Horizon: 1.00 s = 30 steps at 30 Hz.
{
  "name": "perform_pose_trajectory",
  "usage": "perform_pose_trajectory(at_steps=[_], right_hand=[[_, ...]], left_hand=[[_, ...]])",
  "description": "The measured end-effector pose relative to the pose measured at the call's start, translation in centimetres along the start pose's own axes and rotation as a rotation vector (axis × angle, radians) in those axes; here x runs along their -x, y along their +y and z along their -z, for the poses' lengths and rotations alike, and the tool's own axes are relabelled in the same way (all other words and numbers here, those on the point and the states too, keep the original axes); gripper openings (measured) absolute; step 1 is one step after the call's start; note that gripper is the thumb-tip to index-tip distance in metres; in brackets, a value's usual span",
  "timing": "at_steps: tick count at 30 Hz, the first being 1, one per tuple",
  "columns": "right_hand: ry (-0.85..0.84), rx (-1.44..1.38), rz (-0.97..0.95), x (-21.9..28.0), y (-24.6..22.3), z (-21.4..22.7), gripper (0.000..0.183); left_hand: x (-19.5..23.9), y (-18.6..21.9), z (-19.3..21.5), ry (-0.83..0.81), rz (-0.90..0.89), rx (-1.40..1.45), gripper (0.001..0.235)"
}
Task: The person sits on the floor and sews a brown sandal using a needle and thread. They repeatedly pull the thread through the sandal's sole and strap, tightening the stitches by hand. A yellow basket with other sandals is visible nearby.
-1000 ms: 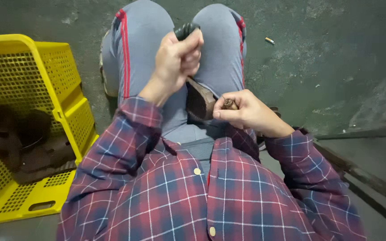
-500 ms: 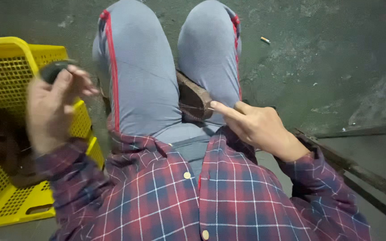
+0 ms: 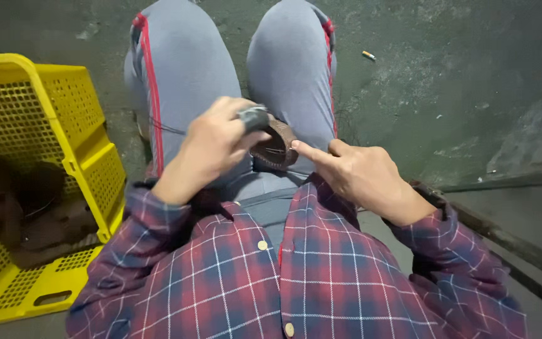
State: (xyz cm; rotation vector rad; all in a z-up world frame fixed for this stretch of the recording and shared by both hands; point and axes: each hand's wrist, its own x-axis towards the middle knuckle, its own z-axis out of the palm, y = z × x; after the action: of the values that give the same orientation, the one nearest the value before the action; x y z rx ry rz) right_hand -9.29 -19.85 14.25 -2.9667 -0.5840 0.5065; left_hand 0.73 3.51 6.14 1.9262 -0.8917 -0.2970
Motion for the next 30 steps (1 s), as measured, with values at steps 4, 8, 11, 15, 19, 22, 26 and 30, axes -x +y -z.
perform_pose_trajectory(at_steps=[4, 8, 11, 15, 19, 22, 26, 30], right_hand=[[-0.029, 0.164, -0.014, 0.4, -0.3, 0.4, 0.049], [-0.277, 0.206, -0.081, -0.1, -1.3, 1.3, 0.058], [-0.243, 0.319, -0.008, -0.3, -0.8, 1.2, 0.060], [-0.138, 0.029, 0.116, -0.3, 1.0, -0.4, 0.047], [0.022, -0.083, 0.079, 0.1, 0.8, -2.4, 0.043], [0.091, -0.069, 0.080, -0.2, 0.5, -3.3, 0.041], [0.170, -0.159, 0.094, 0.6, 0.7, -3.7, 0.030], [0.219, -0.252, 0.064, 3.4, 0.5, -6.4, 0.033]], left_hand=[[-1.4, -0.6, -2.2, -0.115, -0.044, -0.024, 0.030], [-1.6, -1.6, -3.6, -0.149, -0.039, -0.042, 0.028], [-1.3, -2.4, -4.3, -0.139, -0.039, -0.045, 0.031], [-0.9, -3.0, -4.7, -0.142, -0.055, -0.053, 0.033], [-1.0, -3.0, -4.9, -0.159, -0.066, -0.126, 0.034], [-1.2, -3.0, -5.2, -0.178, -0.045, -0.163, 0.033], [-1.3, -2.1, -5.2, -0.185, -0.082, -0.130, 0.030], [-0.2, -0.1, -6.7, -0.086, -0.190, -0.256, 0.025]])
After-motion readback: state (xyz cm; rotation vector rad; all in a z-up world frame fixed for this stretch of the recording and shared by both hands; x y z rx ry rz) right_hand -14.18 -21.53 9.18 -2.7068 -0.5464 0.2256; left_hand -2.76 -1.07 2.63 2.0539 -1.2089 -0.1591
